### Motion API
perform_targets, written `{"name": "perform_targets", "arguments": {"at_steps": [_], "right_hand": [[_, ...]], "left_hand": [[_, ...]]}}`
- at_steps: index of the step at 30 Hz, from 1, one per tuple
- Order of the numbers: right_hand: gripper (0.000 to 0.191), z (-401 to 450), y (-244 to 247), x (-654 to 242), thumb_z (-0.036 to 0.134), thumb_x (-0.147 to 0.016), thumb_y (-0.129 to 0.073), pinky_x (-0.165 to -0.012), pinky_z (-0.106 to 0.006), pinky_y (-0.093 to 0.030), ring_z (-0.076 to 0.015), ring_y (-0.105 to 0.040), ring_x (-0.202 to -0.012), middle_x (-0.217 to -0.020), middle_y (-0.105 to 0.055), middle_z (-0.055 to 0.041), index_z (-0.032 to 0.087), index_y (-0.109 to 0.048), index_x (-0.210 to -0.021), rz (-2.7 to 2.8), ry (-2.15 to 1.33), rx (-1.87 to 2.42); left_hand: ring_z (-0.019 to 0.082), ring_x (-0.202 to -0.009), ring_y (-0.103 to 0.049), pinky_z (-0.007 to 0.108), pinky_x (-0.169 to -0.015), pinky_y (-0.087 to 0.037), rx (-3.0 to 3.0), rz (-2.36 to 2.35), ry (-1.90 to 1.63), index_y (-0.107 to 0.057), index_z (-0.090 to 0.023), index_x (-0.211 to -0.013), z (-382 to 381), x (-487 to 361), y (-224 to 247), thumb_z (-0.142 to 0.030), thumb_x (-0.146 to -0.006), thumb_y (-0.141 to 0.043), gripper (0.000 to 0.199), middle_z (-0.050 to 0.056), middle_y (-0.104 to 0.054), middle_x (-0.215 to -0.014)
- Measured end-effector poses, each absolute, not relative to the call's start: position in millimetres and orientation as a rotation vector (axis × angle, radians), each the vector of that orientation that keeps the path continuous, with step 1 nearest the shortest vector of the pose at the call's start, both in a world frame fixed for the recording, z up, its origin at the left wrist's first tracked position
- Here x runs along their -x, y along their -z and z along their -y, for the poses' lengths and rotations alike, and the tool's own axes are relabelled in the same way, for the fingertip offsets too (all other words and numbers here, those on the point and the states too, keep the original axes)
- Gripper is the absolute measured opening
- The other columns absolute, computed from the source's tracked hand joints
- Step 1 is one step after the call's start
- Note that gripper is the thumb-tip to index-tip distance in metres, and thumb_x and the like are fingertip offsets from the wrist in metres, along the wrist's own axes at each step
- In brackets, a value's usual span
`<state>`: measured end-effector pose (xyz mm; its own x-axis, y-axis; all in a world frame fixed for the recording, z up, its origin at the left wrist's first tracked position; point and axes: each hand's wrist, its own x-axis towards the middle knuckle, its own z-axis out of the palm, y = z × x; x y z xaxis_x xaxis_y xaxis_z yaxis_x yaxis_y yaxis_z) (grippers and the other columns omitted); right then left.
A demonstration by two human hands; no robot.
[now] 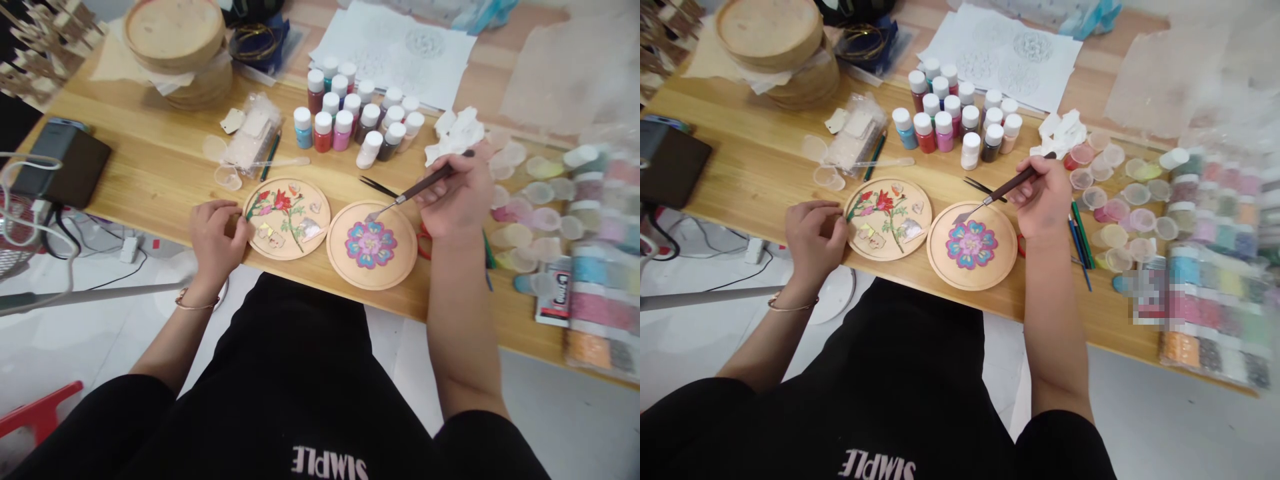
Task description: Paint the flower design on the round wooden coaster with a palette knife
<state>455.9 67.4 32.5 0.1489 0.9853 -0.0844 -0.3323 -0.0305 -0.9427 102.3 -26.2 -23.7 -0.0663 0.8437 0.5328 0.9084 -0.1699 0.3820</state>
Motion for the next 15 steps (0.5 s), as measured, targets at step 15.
{"name": "perform_targets", "arguments": {"at_steps": [15], "right_hand": [[0.027, -65.5, -37.5, -452.9, 0.039, -0.079, -0.062, -0.044, -0.026, -0.024, -0.0088, -0.024, -0.042, -0.048, -0.02, 0.0067, 0.023, -0.053, -0.059, 0.747, -1.299, 1.068]], "left_hand": [[0.032, -0.101, -0.068, 0.055, -0.093, -0.048, 2.072, 2.037, 1.047, -0.065, -0.025, -0.087, 27.4, -105.0, 19.2, -0.028, -0.088, -0.06, 0.006, 0.011, -0.074, -0.104]]}}
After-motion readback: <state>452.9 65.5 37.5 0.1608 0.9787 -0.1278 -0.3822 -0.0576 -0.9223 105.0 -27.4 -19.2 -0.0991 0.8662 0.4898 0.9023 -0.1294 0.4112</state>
